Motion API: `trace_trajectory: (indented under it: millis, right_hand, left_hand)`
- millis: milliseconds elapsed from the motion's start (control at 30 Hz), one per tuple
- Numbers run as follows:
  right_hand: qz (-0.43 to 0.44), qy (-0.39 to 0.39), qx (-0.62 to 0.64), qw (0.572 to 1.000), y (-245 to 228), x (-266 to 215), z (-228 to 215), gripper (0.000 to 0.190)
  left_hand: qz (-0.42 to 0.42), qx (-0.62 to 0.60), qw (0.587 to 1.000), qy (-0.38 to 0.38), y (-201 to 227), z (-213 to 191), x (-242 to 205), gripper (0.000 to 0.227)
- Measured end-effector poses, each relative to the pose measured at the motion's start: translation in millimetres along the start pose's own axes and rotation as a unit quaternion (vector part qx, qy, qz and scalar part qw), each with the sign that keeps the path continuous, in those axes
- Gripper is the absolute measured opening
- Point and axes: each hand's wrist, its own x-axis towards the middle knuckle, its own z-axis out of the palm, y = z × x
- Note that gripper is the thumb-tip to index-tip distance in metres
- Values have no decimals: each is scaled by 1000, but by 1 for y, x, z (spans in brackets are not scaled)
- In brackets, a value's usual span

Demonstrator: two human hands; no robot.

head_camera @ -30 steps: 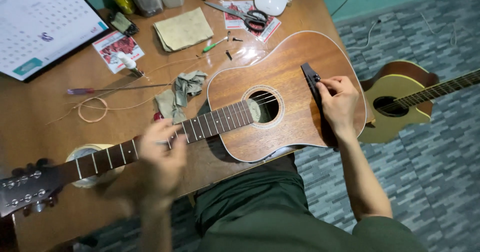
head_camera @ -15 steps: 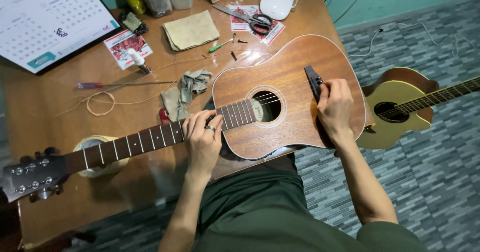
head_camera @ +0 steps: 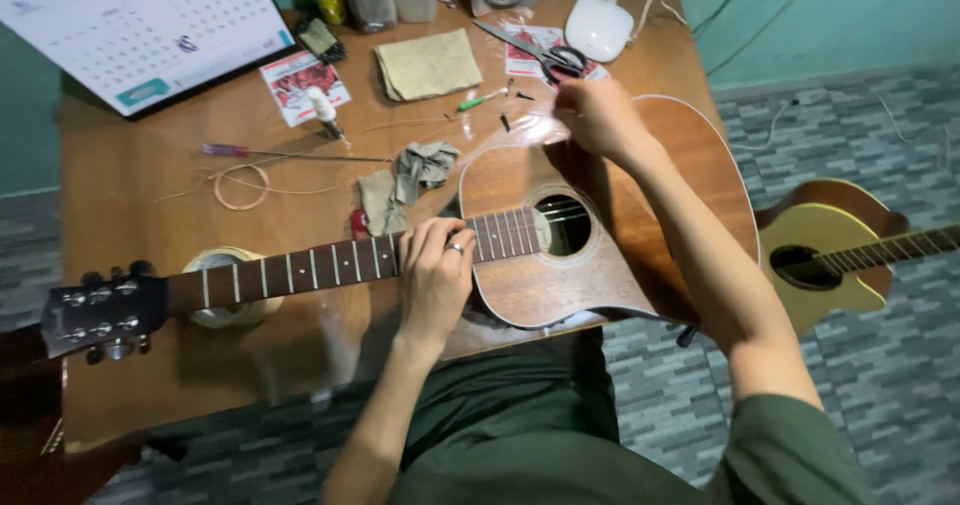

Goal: The person replaces guitar strings on an acoustic guitar placed on a wooden table. They thread the string through the bridge, pull it taut, and wind it onto the tuning pegs at the headstock. The process is repeated for multiple strings.

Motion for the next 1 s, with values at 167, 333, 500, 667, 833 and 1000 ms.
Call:
trace_trajectory:
  millis: [167,333,500,667,833,1000]
  right_hand:
    - [74,-191,-79,976,17,83,93,22]
    - [77,-176,-69,979,-1,77,79,25]
    - [26,-74,35,996,-44,33,-14,32]
    - [-182,-40,63,980,-129,-86,-48,12]
    - [-291,2,44,956,-133,-151,-39,8]
    - [-66,-35,3,997,-126,-169,-49,31]
  left_hand:
    - [-12,12,1000,2,4,1,0,7]
    - [-23,13,1000,3,1,7,-8,7]
    - [-9,21,999,-24,-5,8,-5,9]
    - [-19,76,997,2,-1,18,2,7]
    - [-68,31,994,-85,5,-16,2,16]
    - [-48,16,994,-100,-9,-26,-6,18]
